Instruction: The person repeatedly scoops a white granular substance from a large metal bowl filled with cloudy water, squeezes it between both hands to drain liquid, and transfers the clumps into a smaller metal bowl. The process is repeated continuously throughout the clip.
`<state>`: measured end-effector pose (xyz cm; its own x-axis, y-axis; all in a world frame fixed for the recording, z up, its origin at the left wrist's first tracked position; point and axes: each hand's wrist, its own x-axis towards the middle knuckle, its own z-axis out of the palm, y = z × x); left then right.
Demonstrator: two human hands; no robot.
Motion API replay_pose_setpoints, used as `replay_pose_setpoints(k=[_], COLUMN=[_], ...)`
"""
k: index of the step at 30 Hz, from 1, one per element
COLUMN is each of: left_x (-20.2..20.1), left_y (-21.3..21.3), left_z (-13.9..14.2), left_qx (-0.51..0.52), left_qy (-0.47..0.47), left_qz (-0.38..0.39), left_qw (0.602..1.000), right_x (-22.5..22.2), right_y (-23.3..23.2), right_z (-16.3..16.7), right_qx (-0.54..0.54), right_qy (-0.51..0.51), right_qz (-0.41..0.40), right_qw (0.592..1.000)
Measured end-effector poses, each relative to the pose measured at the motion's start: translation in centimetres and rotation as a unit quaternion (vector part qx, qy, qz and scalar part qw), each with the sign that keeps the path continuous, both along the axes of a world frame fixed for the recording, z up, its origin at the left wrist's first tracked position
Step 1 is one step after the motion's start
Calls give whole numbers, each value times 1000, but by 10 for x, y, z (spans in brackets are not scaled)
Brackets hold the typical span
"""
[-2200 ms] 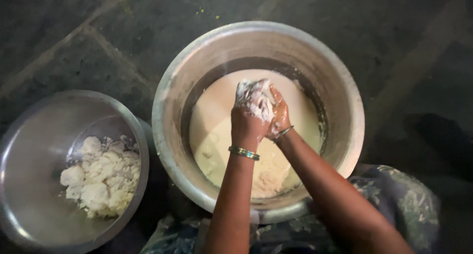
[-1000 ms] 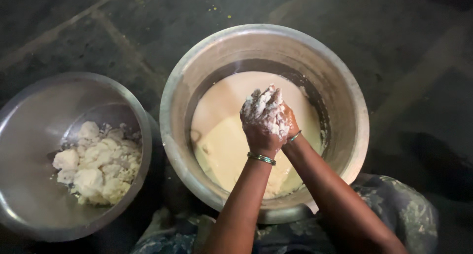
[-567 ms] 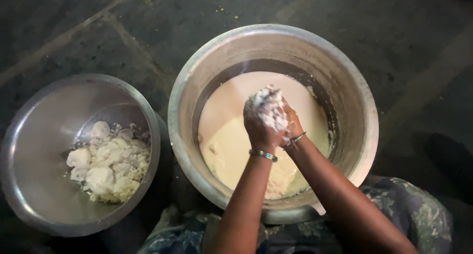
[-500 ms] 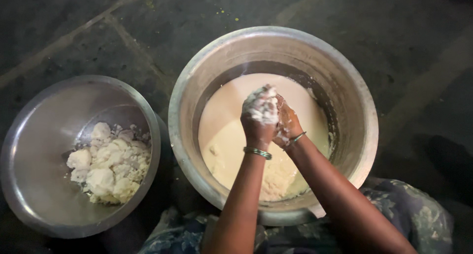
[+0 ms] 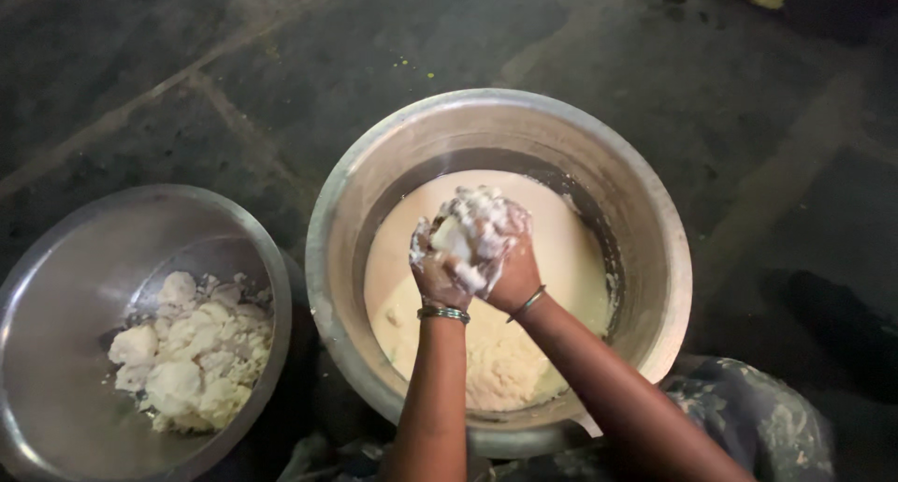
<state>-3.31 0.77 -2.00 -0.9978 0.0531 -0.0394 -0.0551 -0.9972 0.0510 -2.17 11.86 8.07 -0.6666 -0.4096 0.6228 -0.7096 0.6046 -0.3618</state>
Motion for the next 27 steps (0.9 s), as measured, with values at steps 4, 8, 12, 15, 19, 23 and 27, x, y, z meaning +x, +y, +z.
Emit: replay_pose_setpoints(k=[4, 8, 12, 15, 19, 23, 27], left_x=[7, 4, -3, -2, 0, -4, 0], left_y=[14, 14, 17, 22, 24, 24, 23], left_z=[-21, -46, -63, -68, -63, -50, -43], left_qx=[-619, -326, -100, -174, -304, -162, -175], left_qy=[138, 92, -8, -21, -10, -77, -62], left_qz=[227, 65, -31, 9, 54, 2, 16], left_qw=[739, 939, 994, 984, 951, 984, 983], right_x=[0, -4, -4, -5, -6, -6, -3], right_y=[1, 6, 11, 14, 17, 17, 17], right_z=[-15, -37, -51, -54, -53, -48, -43], right_qx=[-7, -11, -7, -17, -30, -38, -40], right_qy=[55, 54, 77, 94, 113, 111, 105], right_qz=[58, 52, 52, 52, 55, 58, 61], right_qw=[997, 997, 996, 994, 992, 991, 992])
